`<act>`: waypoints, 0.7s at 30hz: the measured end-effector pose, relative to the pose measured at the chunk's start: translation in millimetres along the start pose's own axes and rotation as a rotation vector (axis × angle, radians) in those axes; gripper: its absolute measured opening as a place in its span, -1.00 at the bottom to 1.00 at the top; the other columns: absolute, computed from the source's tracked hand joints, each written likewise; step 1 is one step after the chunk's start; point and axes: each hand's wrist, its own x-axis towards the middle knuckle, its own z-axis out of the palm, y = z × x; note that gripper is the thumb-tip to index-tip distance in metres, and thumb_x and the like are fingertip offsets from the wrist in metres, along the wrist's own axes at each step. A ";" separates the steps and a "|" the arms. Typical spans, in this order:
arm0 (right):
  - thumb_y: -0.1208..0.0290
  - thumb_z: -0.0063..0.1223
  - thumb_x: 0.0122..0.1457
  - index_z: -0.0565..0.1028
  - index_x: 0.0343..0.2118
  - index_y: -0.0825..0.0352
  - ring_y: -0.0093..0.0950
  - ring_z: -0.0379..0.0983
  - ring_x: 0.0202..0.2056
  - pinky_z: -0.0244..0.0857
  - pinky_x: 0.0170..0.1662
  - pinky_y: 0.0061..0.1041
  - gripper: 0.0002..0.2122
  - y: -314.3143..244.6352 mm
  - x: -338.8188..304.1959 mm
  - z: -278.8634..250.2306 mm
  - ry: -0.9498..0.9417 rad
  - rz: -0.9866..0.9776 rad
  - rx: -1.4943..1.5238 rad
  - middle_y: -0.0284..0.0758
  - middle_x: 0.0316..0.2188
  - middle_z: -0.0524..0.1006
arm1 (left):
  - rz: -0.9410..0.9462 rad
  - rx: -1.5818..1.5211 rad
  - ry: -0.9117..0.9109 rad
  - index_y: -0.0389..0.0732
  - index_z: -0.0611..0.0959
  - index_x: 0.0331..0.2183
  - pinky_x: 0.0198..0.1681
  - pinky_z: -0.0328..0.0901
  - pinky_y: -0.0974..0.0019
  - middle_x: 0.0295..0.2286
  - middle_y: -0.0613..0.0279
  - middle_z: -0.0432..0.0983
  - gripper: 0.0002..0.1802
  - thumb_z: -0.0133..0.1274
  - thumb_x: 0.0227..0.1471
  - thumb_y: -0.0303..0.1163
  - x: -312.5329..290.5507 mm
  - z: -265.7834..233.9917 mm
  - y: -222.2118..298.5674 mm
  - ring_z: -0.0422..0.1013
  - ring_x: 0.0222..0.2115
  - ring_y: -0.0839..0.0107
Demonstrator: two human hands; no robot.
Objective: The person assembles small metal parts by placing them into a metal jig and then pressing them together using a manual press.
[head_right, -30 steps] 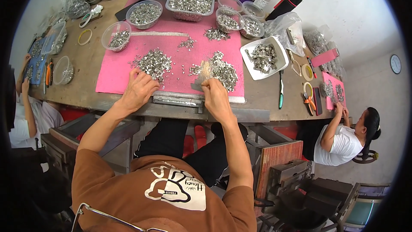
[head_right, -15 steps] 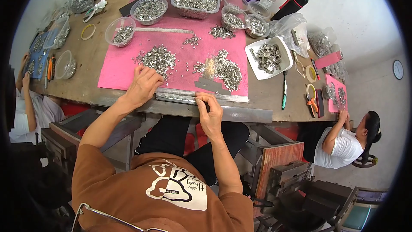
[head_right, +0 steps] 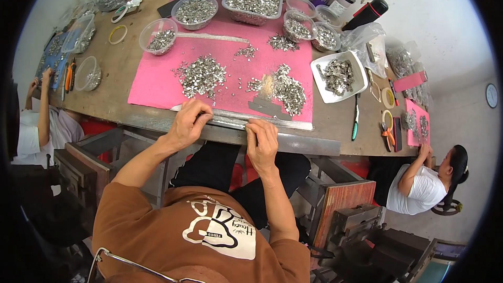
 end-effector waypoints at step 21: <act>0.63 0.26 0.10 0.59 -0.30 0.36 -0.31 0.57 -0.20 0.31 -0.07 -0.37 -0.89 1.4 -2.2 -3.8 -0.012 0.135 0.121 -0.25 -0.26 0.64 | 0.195 0.220 0.050 -0.28 0.55 -0.29 -0.17 0.33 0.13 -0.31 0.07 0.48 -0.85 0.16 0.03 -0.57 -9.8 15.0 -2.0 0.40 -0.27 0.10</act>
